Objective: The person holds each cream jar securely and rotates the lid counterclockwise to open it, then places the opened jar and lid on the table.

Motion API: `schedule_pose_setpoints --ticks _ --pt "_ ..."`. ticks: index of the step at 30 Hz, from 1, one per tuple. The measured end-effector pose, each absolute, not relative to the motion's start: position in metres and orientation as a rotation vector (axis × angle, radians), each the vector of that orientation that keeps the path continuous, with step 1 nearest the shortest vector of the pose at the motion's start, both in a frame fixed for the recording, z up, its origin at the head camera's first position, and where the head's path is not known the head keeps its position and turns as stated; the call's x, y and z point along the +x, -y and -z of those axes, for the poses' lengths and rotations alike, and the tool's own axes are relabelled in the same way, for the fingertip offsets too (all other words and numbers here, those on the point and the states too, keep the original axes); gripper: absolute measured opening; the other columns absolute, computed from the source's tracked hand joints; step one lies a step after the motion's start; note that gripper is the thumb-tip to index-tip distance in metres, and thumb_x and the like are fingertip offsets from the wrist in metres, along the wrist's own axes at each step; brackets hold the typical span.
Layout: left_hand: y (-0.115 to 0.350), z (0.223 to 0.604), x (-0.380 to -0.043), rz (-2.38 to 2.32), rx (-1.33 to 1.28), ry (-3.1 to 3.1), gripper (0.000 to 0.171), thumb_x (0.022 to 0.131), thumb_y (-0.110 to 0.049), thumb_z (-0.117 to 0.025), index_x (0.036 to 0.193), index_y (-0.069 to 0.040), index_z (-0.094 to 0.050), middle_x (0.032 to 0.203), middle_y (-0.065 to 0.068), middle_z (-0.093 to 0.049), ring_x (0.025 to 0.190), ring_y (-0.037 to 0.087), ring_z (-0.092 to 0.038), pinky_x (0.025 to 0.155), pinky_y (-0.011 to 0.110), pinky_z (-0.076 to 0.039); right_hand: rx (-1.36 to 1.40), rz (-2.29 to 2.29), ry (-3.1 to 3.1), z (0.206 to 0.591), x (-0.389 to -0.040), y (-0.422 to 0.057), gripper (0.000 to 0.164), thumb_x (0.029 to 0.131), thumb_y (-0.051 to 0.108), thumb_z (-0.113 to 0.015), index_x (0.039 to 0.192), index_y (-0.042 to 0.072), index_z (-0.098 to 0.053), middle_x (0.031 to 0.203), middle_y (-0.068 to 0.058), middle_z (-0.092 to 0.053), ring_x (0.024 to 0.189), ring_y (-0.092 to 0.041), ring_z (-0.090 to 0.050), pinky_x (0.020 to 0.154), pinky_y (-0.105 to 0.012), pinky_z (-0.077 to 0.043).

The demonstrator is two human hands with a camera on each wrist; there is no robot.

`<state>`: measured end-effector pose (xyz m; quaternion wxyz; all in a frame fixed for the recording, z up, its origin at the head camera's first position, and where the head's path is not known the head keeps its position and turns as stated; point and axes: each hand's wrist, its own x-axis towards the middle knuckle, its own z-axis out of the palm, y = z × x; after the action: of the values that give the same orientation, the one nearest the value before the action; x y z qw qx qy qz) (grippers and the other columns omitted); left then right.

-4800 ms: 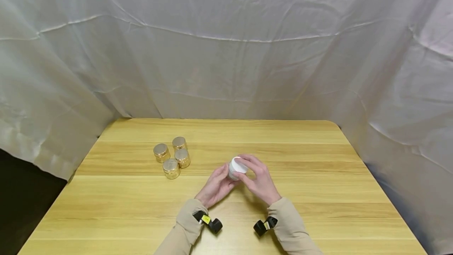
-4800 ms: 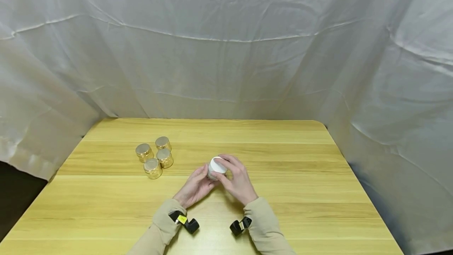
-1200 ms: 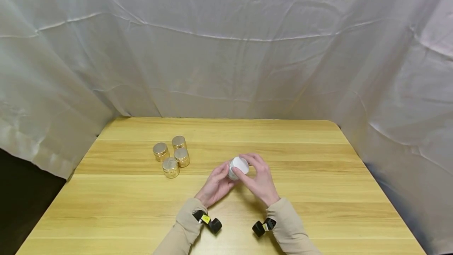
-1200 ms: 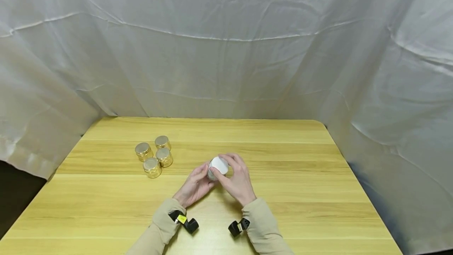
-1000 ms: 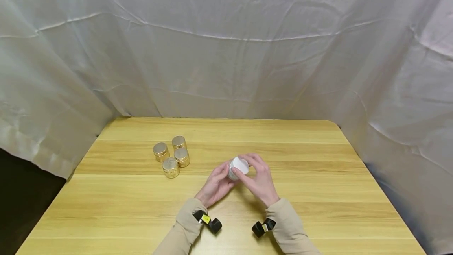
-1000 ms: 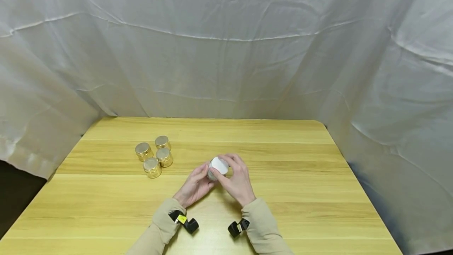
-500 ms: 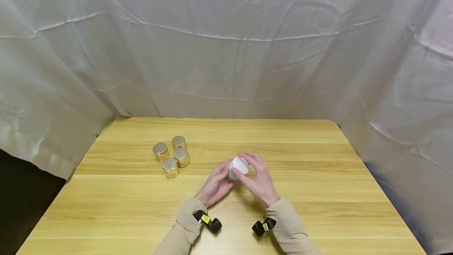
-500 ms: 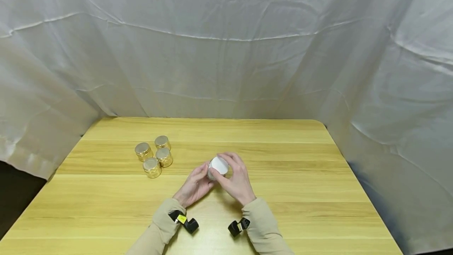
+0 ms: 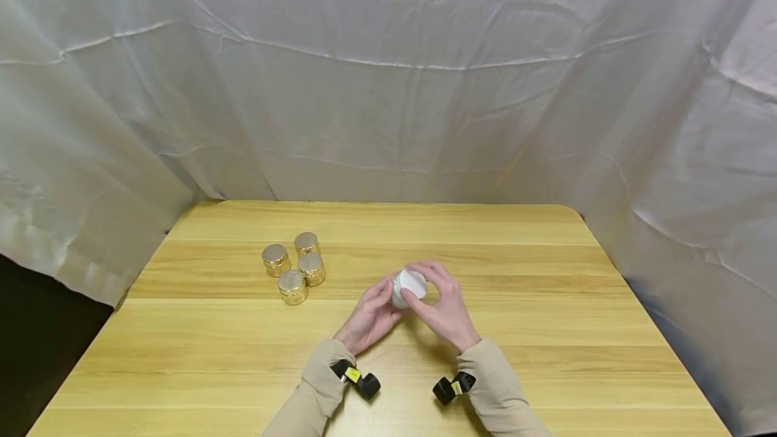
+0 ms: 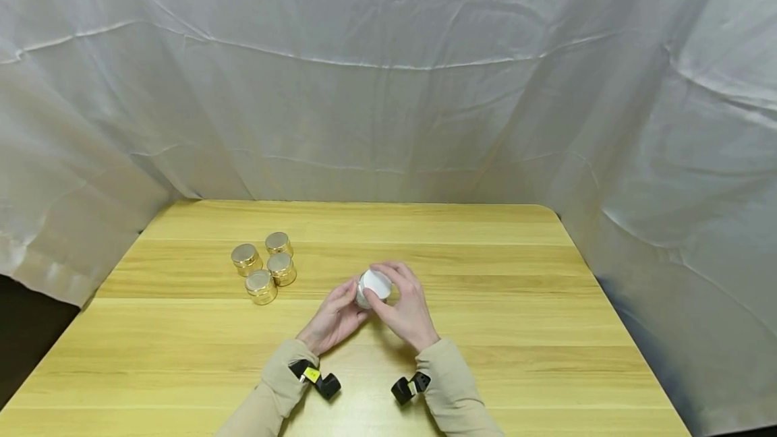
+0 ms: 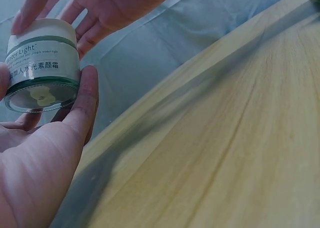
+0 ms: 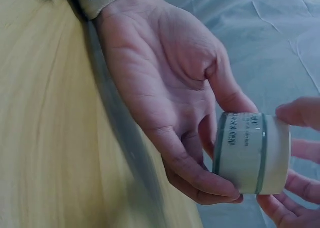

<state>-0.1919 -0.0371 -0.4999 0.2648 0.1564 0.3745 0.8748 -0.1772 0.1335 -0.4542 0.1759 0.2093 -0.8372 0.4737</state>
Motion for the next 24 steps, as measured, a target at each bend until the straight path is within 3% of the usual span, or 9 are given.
schedule_pose_setpoints --ticks 7,16,24 --pt "0.0373 0.4994 -0.192 -2.362 0.42 -1.022 0.058 0.111 -0.021 -0.029 0.158 0.005 -0.006 0.155 0.014 -0.029 0.131 0.012 -0.049 0.117 0.026 -0.042 0.604 -1.383 2.373 0.4527 -0.1766 -0.1327 0.044 0.083 0.013 -0.079 0.123 0.002 -0.067 0.127 -0.018 -0.066 0.118 -0.037 -0.062 0.102 -0.061 -0.049" --pt "0.0367 0.5 -0.1919 -2.361 0.419 -1.025 0.059 0.11 -0.021 -0.031 0.158 0.005 -0.007 0.163 0.024 -0.015 0.131 0.011 -0.049 0.117 0.025 -0.042 0.512 -1.304 2.382 0.4555 -0.1772 -0.1315 0.046 0.08 0.017 -0.083 0.12 -0.001 -0.069 0.118 -0.016 -0.069 0.108 -0.031 -0.066 0.093 -0.041 -0.052" --pt "0.0359 0.4997 -0.1918 -2.354 0.413 -1.035 0.059 0.11 -0.021 -0.031 0.158 0.005 -0.008 0.159 0.019 -0.022 0.132 0.013 -0.048 0.117 0.026 -0.043 0.601 -1.34 2.403 0.4539 -0.1759 -0.1327 0.046 0.081 0.009 -0.078 0.124 -0.002 -0.067 0.126 -0.02 -0.064 0.117 -0.038 -0.061 0.1 -0.059 -0.052"
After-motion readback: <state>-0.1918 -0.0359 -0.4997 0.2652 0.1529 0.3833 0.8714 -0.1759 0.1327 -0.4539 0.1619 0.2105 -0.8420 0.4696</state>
